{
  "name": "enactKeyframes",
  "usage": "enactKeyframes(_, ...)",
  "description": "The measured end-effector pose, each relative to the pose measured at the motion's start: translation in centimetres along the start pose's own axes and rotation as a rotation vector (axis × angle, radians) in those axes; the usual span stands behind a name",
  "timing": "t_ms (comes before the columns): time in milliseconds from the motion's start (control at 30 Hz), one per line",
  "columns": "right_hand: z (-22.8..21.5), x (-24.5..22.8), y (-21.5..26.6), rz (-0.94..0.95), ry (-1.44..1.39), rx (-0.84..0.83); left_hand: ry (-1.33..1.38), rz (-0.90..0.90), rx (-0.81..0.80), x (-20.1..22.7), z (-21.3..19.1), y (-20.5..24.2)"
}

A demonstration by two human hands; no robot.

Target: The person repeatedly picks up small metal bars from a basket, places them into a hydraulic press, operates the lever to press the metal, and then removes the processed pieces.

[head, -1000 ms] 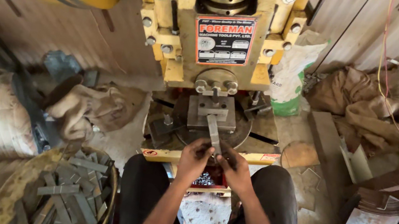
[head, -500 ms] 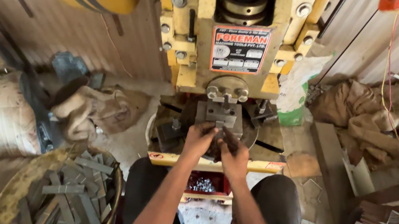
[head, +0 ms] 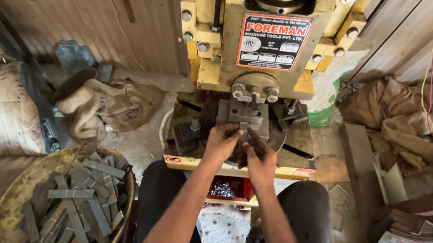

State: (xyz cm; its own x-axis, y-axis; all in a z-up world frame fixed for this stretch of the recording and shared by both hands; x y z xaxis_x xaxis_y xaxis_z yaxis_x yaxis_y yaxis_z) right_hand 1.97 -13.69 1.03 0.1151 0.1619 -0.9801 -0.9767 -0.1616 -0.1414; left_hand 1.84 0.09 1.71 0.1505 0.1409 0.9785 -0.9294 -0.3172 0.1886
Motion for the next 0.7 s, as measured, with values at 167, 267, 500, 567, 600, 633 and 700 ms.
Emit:
enactKeyframes(167,-0.3,0.6,-0.2,-0.08,0.036,-0.014,-0.031,-0.024,0.025,0.5,0.0,0.3)
enactKeyframes(267,-0.5,0.8,-0.1,-0.108,0.068,-0.014,-0.019,-0.039,0.031,0.7,0.0,0.6)
enactKeyframes(500,-0.1,-0.3,0.0,0.044,-0.049,-0.015,-0.003,-0.07,0.015,1.0,0.0,0.6)
enactKeyframes(567,0.0,-0.3,0.1,0.047,-0.063,-0.013,-0.004,-0.07,0.013,0.7,0.0,0.7)
enactKeyframes(600,-0.1,-0.2,-0.1,0.045,-0.07,-0.012,-0.011,-0.062,0.011,0.6,0.0,0.6)
enactKeyframes(633,-0.1,-0.2,0.0,0.053,-0.073,-0.01,-0.018,-0.054,0.008,0.5,0.0,0.5)
enactKeyframes(700,0.1,-0.5,-0.1,0.063,-0.078,-0.011,0.012,-0.058,0.003,0.5,0.0,0.1)
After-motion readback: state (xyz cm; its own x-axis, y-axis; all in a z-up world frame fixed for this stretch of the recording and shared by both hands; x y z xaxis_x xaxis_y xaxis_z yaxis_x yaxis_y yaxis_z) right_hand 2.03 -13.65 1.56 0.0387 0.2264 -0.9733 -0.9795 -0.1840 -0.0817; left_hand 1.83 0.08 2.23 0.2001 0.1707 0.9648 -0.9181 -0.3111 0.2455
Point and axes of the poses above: each hand's wrist, its own y-axis away from the middle knuckle, its own z-axis out of the palm, x = y × z, the point moved 2 cm from there along -y, towards the middle knuckle, and after that the axes turned 8 degrees about -z, right-handed, at the moved point
